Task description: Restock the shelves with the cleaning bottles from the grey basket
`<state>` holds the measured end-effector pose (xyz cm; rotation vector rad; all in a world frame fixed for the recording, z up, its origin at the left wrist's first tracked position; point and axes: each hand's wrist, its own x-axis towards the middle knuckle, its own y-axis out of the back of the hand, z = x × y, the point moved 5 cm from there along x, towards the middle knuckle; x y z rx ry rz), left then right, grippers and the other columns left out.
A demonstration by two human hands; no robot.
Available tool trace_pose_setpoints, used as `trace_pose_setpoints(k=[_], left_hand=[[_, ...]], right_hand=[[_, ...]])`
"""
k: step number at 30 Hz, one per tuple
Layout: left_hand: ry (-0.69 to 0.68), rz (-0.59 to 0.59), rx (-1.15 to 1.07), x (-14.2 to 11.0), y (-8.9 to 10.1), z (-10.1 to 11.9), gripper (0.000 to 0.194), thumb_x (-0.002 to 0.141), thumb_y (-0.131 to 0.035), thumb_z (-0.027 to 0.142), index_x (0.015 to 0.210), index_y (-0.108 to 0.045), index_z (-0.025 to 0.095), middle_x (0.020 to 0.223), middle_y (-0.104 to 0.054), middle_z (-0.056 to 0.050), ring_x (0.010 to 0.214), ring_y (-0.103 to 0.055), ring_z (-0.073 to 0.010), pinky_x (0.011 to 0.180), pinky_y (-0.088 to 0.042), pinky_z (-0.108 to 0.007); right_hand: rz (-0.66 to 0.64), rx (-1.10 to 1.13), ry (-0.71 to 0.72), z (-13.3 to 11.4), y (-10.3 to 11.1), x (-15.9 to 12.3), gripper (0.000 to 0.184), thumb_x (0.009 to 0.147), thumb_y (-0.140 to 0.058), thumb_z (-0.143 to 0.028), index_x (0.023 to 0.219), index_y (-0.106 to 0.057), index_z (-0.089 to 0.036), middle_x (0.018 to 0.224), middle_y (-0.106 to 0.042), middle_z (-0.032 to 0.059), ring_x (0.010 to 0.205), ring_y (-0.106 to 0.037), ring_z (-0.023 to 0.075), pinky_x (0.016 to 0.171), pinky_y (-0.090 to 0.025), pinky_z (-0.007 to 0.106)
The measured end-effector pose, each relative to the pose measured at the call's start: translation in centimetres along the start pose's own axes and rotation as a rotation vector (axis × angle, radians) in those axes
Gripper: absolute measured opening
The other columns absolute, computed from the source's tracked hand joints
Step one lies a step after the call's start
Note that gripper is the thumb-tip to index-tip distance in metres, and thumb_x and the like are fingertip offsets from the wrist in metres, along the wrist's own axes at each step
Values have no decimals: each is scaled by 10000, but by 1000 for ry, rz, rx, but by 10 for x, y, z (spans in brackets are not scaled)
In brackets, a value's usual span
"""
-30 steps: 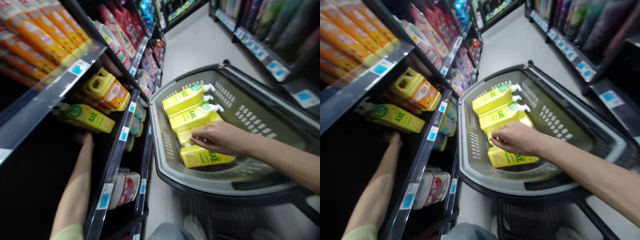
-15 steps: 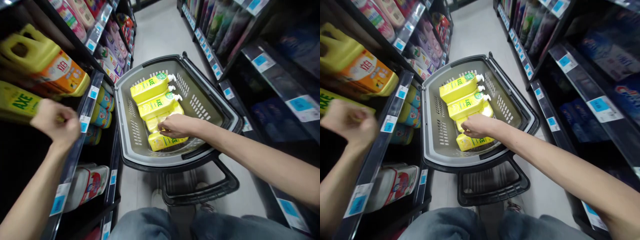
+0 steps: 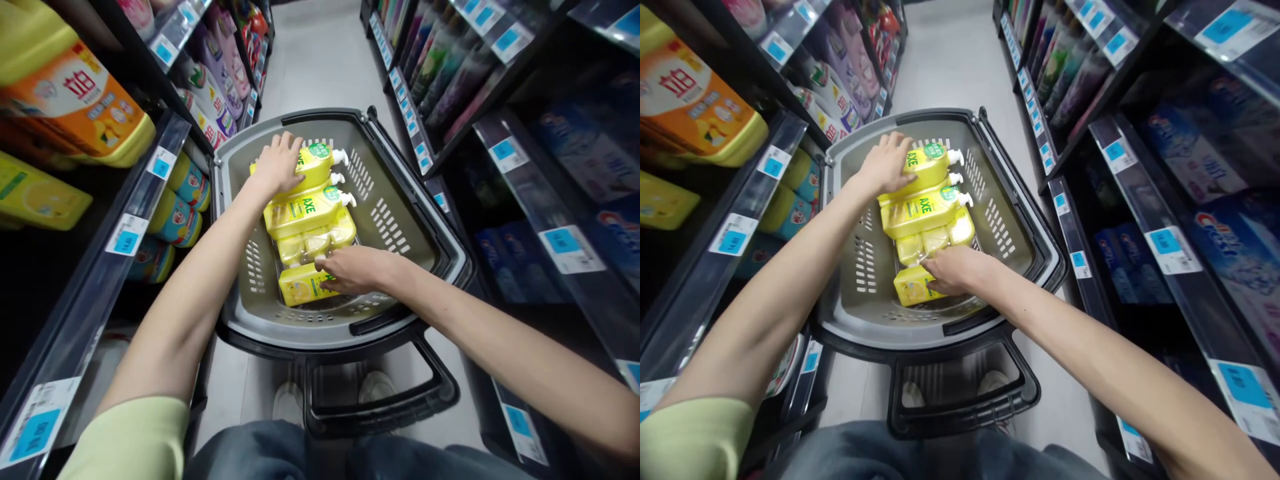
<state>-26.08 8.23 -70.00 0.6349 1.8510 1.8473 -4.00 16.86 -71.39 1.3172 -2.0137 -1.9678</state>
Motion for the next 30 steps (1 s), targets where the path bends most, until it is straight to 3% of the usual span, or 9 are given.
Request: trace_pose_setpoints(k=[4, 8, 11, 14, 19, 22, 26, 30], left_hand=[[79, -60, -32, 9, -26, -33, 1132, 756, -786, 610, 1611, -232, 116, 1564, -350, -252, 1453, -306, -487, 1206, -255, -615], [152, -65, -109, 8, -43, -49, 1309, 602, -894, 651, 1608, -244, 122, 1524, -401, -231, 1433, -299, -475, 1218, -222, -610], [204, -43, -145, 8, -42, -46, 1277, 590, -896, 702, 1558, -310, 109, 1457, -458, -177, 1417, -266, -413, 1231, -211, -596], [224, -46, -148, 5, -35, -33, 1253, 595, -896, 707, 1529, -342, 83, 1475, -432, -169, 1384, -317, -373, 1209, -288, -545], [279, -131, -217, -8, -31, -14, 1144, 609, -902, 543, 1523, -359, 120, 1482, -470, -182, 1379, -441, -424, 1171, -339, -475], [329, -87, -233, -18, -23, -6, 1035, 645, -854, 458, 1501, -383, 117, 1479, -496, -201, 1382, -456, -432, 1175, -337, -504], [345, 41, -228, -34, 4, 2, 921, 661, -812, 414, 1441, -440, 97, 1462, -513, -223, 1360, -469, -436, 1175, -318, -558], [355, 189, -351, -57, 38, 10, 956, 654, -832, 525, 1430, -446, 121, 1432, -522, -200, 1332, -472, -428, 1142, -356, -580]], right_hand=[[-16, -9, 21, -1, -3, -3, 407, 1057, -516, -373, 1308, -635, -75, 1081, -772, 204, 986, -765, 359, 740, -533, 396], [-9, -31, 12, -3, -1, -7, 340, 1064, -506, -351, 1247, -632, -94, 1020, -776, 173, 931, -769, 345, 697, -518, 387], [-8, -51, 7, -1, 1, -8, 329, 1077, -478, -351, 1232, -622, -99, 1006, -774, 164, 902, -768, 332, 671, -501, 376], [1, -68, -10, 5, 1, -6, 347, 1076, -479, -352, 1256, -615, -88, 1038, -768, 171, 921, -764, 324, 687, -500, 373], [30, -20, -51, 22, 2, 1, 369, 1061, -515, -368, 1335, -600, -135, 1068, -777, 152, 959, -765, 312, 711, -504, 347], [143, 35, -174, 38, 6, 3, 375, 1055, -508, -401, 1327, -604, -161, 1117, -774, 159, 981, -766, 332, 737, -522, 359], [402, 187, -396, 62, 15, -2, 427, 1056, -464, -454, 1325, -586, -145, 1157, -763, 190, 1084, -739, 366, 878, -549, 423], [656, 636, -478, 81, 22, -11, 713, 1030, -427, -624, 1522, -425, -109, 1379, -670, 225, 1295, -639, 353, 1057, -517, 463]])
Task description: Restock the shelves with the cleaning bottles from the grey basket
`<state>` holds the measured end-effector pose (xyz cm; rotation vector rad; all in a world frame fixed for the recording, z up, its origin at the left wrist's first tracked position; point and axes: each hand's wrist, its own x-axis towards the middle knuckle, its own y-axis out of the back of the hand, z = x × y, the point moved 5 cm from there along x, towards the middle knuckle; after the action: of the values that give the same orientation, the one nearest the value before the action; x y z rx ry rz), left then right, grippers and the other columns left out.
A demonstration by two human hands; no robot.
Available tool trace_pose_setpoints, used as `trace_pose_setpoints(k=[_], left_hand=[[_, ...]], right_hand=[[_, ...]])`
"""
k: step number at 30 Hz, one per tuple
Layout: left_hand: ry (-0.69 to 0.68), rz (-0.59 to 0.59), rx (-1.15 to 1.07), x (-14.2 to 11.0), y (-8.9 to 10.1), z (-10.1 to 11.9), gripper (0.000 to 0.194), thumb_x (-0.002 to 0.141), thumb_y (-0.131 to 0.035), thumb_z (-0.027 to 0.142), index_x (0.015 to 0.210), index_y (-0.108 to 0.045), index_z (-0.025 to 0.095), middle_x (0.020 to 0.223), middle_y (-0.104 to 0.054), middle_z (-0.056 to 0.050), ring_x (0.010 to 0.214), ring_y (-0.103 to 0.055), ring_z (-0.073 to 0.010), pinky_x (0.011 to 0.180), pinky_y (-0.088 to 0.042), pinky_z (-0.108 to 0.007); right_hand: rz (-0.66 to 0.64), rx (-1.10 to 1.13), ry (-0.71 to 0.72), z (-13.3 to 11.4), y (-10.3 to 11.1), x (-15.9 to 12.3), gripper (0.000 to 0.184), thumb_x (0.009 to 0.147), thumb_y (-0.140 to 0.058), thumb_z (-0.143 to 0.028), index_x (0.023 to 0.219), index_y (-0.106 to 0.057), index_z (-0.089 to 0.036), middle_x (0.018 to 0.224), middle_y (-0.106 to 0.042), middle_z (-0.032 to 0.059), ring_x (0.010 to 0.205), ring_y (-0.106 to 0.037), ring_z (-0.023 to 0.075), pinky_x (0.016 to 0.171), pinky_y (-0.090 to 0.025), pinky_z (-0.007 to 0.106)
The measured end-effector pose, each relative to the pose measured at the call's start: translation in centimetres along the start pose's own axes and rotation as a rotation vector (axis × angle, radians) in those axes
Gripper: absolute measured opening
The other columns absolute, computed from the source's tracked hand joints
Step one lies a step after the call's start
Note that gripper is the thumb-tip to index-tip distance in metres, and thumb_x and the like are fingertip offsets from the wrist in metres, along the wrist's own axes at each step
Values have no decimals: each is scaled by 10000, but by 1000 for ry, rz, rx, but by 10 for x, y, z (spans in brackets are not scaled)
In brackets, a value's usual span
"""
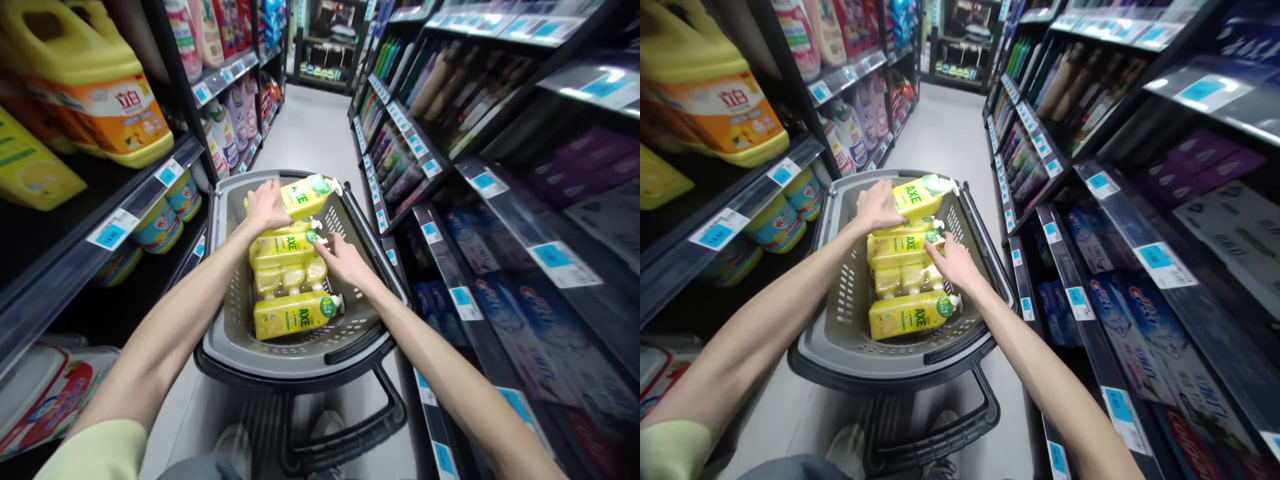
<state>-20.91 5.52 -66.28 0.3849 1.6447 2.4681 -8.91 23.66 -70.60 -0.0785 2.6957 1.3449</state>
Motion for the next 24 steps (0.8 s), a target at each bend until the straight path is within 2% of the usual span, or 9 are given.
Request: trace_pose_setpoints(k=[2, 5, 7, 9, 12, 14, 17, 21, 24], left_hand=[[-12, 86, -117, -14, 14, 10, 932, 675, -822, 578, 1415, -451, 152, 1393, -537, -167, 1286, -496, -403, 1114, -387, -587], [-43, 191, -297, -40, 21, 33, 824, 669, -826, 537, 1335, -482, 194, 1321, -562, -144, 1207, -545, -360, 1053, -458, -554], [-85, 198, -374, -59, 18, 53, 766, 629, -838, 456, 1266, -494, 206, 1274, -579, -146, 1150, -579, -352, 996, -502, -536], [-159, 176, -398, -78, 14, 75, 735, 612, -822, 402, 1237, -488, 207, 1235, -587, -143, 1098, -601, -352, 947, -527, -540], [-282, 181, -392, -102, 10, 100, 720, 643, -789, 398, 1259, -478, 194, 1209, -576, -147, 1128, -589, -364, 965, -527, -553], [-368, 183, -422, -110, 12, 107, 737, 648, -797, 423, 1272, -483, 189, 1210, -569, -153, 1167, -575, -370, 1003, -519, -552], [-416, 54, -598, -106, 15, 103, 752, 642, -835, 503, 1256, -514, 211, 1203, -595, -136, 1130, -606, -336, 1011, -526, -522], [-127, -287, -1083, -87, 7, 76, 602, 843, -641, 667, 1232, -552, 216, 1185, -668, -135, 1094, -662, -287, 945, -562, -457], [13, -424, -1300, -84, 0, 67, 621, 905, -531, 734, 1254, -584, 223, 1259, -683, -148, 1181, -660, -314, 922, -583, -451]], right_hand=[[-10, 294, -15, 1, 3, 1, 865, 1007, -403, -692, 1635, -224, -124, 1526, -553, 227, 1319, -625, 313, 1024, -558, 441], [-15, 454, 61, -7, 4, -5, 828, 1029, -260, -694, 1668, -50, -210, 1609, -452, 207, 1287, -645, 255, 904, -608, 389], [89, 373, 146, -16, 7, -14, 756, 1037, -161, -682, 1657, -72, -258, 1589, -473, 193, 1265, -652, 247, 872, -608, 375], [263, 327, 197, -21, 12, -28, 719, 1047, -143, -640, 1643, -133, -238, 1525, -526, 216, 1223, -665, 274, 875, -602, 407], [548, 366, 176, -15, 25, -47, 691, 1033, -291, -534, 1617, -227, -169, 1392, -610, 244, 1219, -653, 339, 920, -582, 509], [633, 310, 168, -8, 33, -53, 719, 966, -447, -522, 1582, -325, -171, 1323, -647, 229, 1250, -626, 384, 924, -575, 558], [564, 155, 222, -1, 39, -51, 767, 862, -586, -552, 1522, -436, -191, 1330, -646, 215, 1254, -611, 425, 898, -578, 561], [559, 378, 267, 3, 40, -50, 731, 938, -373, -507, 1572, -312, -148, 1405, -603, 242, 1165, -667, 377, 887, -577, 517], [503, 468, 208, -4, 31, -52, 723, 981, -242, -482, 1604, -210, -115, 1372, -632, 241, 1100, -704, 346, 849, -580, 460]])
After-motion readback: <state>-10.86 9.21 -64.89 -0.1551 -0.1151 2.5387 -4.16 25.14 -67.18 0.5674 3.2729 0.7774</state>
